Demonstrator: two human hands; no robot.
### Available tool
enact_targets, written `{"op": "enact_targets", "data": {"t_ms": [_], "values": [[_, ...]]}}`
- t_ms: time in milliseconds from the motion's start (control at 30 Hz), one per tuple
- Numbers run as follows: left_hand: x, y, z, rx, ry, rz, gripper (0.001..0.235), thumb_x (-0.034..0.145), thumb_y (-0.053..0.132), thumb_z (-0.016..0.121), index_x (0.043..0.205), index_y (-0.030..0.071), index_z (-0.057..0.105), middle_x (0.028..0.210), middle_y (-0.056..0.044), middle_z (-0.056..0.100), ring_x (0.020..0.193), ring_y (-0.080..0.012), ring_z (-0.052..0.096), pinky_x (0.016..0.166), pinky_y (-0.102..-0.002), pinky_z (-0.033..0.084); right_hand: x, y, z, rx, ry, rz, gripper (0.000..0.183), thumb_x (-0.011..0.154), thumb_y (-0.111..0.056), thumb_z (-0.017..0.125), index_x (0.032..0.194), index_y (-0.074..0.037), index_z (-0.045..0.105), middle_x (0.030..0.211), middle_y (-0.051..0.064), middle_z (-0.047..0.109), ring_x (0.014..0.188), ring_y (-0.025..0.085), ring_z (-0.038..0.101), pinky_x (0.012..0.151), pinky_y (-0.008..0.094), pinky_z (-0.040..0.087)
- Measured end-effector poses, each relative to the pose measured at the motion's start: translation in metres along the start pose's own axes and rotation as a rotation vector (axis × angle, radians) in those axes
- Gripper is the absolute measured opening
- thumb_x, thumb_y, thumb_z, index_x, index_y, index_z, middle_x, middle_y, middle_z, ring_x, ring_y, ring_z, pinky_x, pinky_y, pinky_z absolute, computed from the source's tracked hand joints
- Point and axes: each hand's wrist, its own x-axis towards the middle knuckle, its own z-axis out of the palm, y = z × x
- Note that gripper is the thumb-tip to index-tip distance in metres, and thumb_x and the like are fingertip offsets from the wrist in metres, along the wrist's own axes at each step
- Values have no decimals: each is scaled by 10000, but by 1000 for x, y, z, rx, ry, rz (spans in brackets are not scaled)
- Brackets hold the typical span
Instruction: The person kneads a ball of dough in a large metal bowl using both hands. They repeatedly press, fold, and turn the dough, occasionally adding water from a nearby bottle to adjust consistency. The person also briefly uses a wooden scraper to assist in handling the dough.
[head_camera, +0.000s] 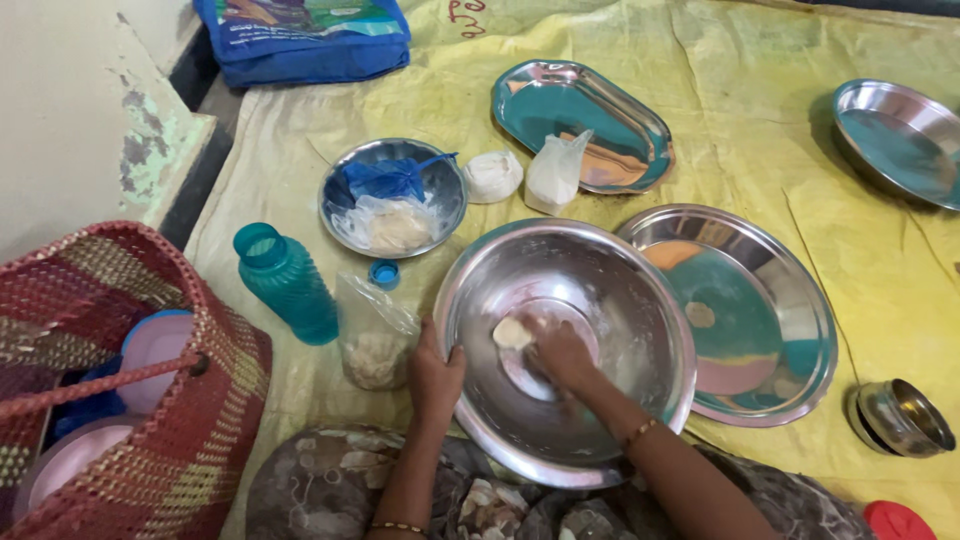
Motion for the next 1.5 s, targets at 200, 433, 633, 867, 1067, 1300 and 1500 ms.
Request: {"op": "enact_targets", "data": {"t_ms": [200, 433, 633, 867, 1067, 1300, 1500], "values": [[0, 0, 1, -18, -29, -58, 780, 777, 158, 765, 1467, -43, 460, 1213, -330, 660, 1112, -427, 682, 945, -438, 539, 38, 23, -25, -145, -79, 103, 490, 968, -356, 592, 1439, -255, 502, 1138, 194, 684, 1013, 371, 714, 844, 465, 576], [-2, 18, -3, -15, 59, -45, 709, 776, 153, 763, 1420, -20, 522, 1179, -314, 685, 1088, -452, 679, 929, -469, 535, -26, 3, 8, -313, 79, -66, 735, 955, -312, 602, 1613, -228, 283, 1536, 288, 310, 1396, 488, 319, 1056, 700, 365], [-2, 25, -8, 34, 15, -119, 724, 785, 168, 752, 1450, 28, 503, 1147, -301, 690, 1054, -464, 676, 916, -501, 526, -70, 10, 9, -75, -216, -114, 968, 880, -376, 753, 1607, -330, 117, 1671, 221, -117, 1537, 493, -73, 1145, 745, 178], [7, 31, -8, 76, 17, -72, 679, 789, 172, 746, 1419, 47, 525, 1106, -301, 703, 1046, -468, 682, 910, -503, 538, -54, -3, -2, -85, -172, -87, 1001, 861, -362, 777, 1614, -327, 118, 1681, 233, -102, 1544, 496, -55, 1138, 728, 210], [19, 40, -9, 21, 15, -25, 684, 781, 148, 726, 1432, 79, 525, 1093, -290, 711, 1039, -464, 679, 901, -502, 529, -41, -3, -5, -75, -105, -78, 964, 878, -385, 755, 1619, -318, 143, 1692, 220, -67, 1553, 482, -24, 1158, 715, 211], [19, 41, -13, 25, 3, -28, 665, 788, 165, 733, 1419, 80, 543, 1082, -287, 717, 1035, -459, 686, 901, -495, 538, -39, -7, -5, -98, -161, -34, 917, 920, -472, 685, 1639, -336, 132, 1712, 197, -107, 1569, 461, -61, 1166, 711, 191], [23, 36, -7, 110, -2, -49, 690, 792, 197, 734, 1440, 85, 525, 1101, -289, 709, 1042, -464, 679, 910, -508, 529, -33, -8, -7, -130, -246, 21, 908, 944, -698, 511, 1651, -388, 34, 1711, 164, -193, 1570, 438, -150, 1194, 691, 148]]}}
